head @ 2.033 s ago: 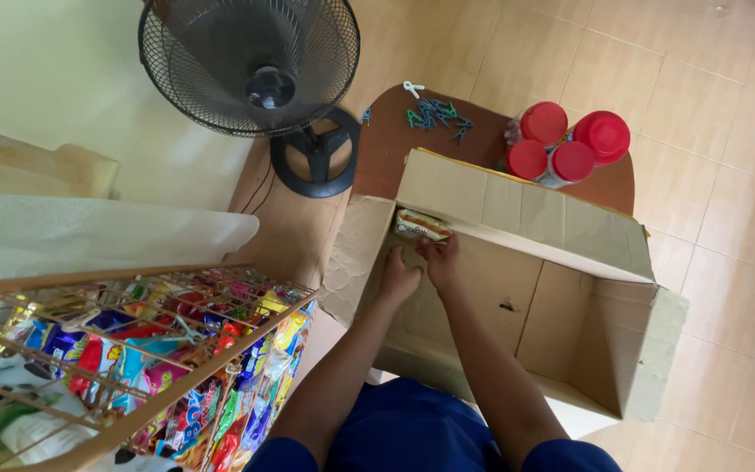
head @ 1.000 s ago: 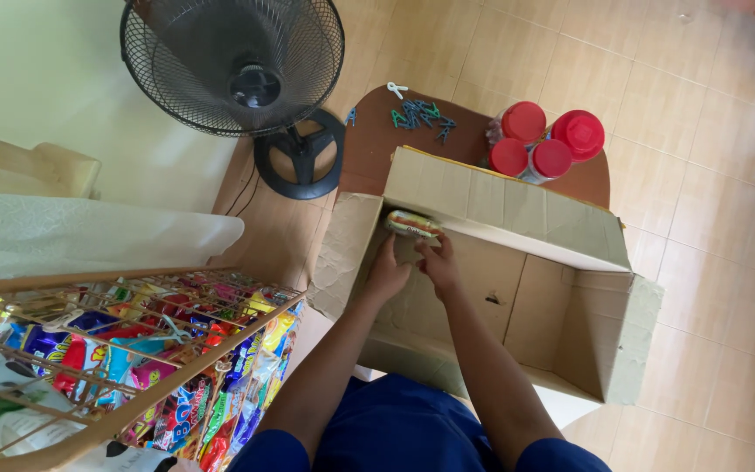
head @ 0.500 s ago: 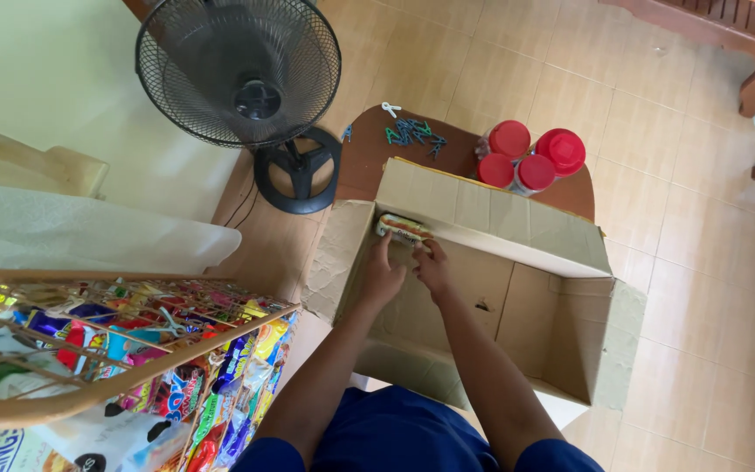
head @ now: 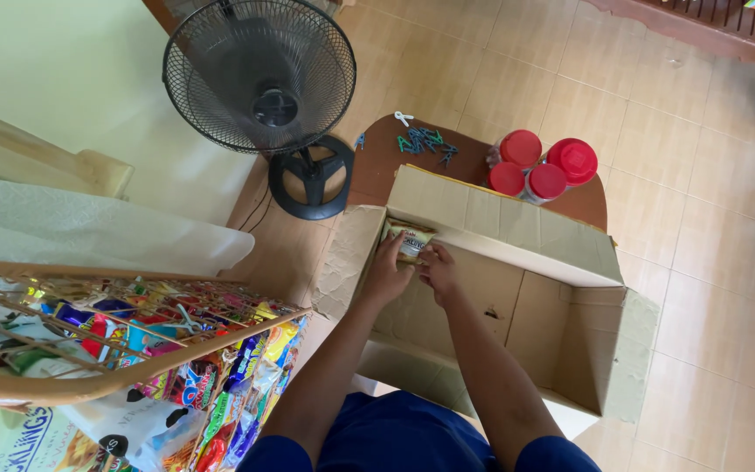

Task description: Picking up snack bags from a wire rack and packing them into a cardboard box.

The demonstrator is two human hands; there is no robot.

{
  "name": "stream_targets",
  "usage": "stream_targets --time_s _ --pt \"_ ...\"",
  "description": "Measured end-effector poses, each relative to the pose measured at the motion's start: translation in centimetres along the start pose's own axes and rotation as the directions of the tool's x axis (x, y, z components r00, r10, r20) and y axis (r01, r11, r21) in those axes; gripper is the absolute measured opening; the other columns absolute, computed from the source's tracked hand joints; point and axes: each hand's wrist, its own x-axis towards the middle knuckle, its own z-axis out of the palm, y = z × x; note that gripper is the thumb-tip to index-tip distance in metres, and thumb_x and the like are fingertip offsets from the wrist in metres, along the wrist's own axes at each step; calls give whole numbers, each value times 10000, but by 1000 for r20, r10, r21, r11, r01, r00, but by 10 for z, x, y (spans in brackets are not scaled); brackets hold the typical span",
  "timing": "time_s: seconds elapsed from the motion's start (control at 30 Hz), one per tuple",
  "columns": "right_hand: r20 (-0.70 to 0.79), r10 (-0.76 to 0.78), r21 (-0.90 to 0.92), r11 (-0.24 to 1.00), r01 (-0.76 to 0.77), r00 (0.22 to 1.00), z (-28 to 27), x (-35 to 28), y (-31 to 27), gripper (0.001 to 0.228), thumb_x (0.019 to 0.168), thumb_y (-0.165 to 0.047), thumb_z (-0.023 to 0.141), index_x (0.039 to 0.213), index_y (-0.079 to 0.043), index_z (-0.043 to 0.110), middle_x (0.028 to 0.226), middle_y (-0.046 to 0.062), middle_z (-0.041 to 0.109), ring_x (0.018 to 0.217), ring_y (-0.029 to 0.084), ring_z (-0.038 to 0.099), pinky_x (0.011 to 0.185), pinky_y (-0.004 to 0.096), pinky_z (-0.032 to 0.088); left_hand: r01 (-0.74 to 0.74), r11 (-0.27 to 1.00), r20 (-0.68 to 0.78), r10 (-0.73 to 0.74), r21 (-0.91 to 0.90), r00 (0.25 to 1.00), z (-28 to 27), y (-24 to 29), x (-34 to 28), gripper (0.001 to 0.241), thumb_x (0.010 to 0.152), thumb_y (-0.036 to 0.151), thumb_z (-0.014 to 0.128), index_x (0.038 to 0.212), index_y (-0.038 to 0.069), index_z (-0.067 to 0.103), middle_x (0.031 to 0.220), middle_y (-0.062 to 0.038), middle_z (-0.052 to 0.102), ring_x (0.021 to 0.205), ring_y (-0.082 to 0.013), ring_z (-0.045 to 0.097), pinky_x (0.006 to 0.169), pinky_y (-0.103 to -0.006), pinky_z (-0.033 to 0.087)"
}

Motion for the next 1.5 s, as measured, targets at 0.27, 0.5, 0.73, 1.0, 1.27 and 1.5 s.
stream_targets --time_s 0.27,0.5,0.73,1.0,1.27,1.5 --pt "37 -102 55 993 99 994 -4 3 11 526 891 -108 655 1403 -146 538 1247 15 654 1091 160 603 920 372 481 -27 998 1 27 52 1000 6 -3 2 838 818 151 771 1565 147 393 1651 -260 264 1526 -398 287 1211 -447 306" --pt "47 -50 -77 996 54 998 -15 1 6 720 887 -130 612 1557 -221 367 1395 -33 597 1144 154 586 923 401 482 11 999 3 -11 31 1000 6 -5 2 838 796 147 744 1552 112 386 1604 -233 337 1491 -389 338 1200 -439 325" --pt "-10 9 -95 995 -10 1000 -28 -26 4 627 944 -211 642 1536 -172 439 1283 36 635 944 168 616 825 373 492 21 995 -43 -17 102 999 -3 25 -12 746 813 159 741 1488 54 441 1496 -223 465 1363 -397 466 1124 -460 391" --pt "64 95 -98 991 -89 993 -38 -49 1 431 944 -242 642 1361 -153 578 1175 -12 683 918 171 648 788 334 497 -62 998 -168 56 -31 984 55 -52 -11 718 782 85 737 1446 7 475 1409 -231 545 1255 -352 571 1048 -439 474" --pt "214 83 -19 997 -81 973 -56 -89 -20 264 976 -293 610 1197 -153 648 1133 15 731 911 152 649 786 312 501 48 950 -53 -67 -308 996 55 -19 -17 359 872 70 712 1226 32 664 1030 -111 717 954 -169 684 827 -318 571" --pt "279 -12 38 999 2 960 -76 -110 -36 229 1009 -300 592 1161 -138 648 1061 10 707 897 149 660 798 316 504 62 912 40 -50 -405 998 68 28 -27 211 878 98 735 1079 43 709 897 -24 761 836 -87 715 749 -259 576"
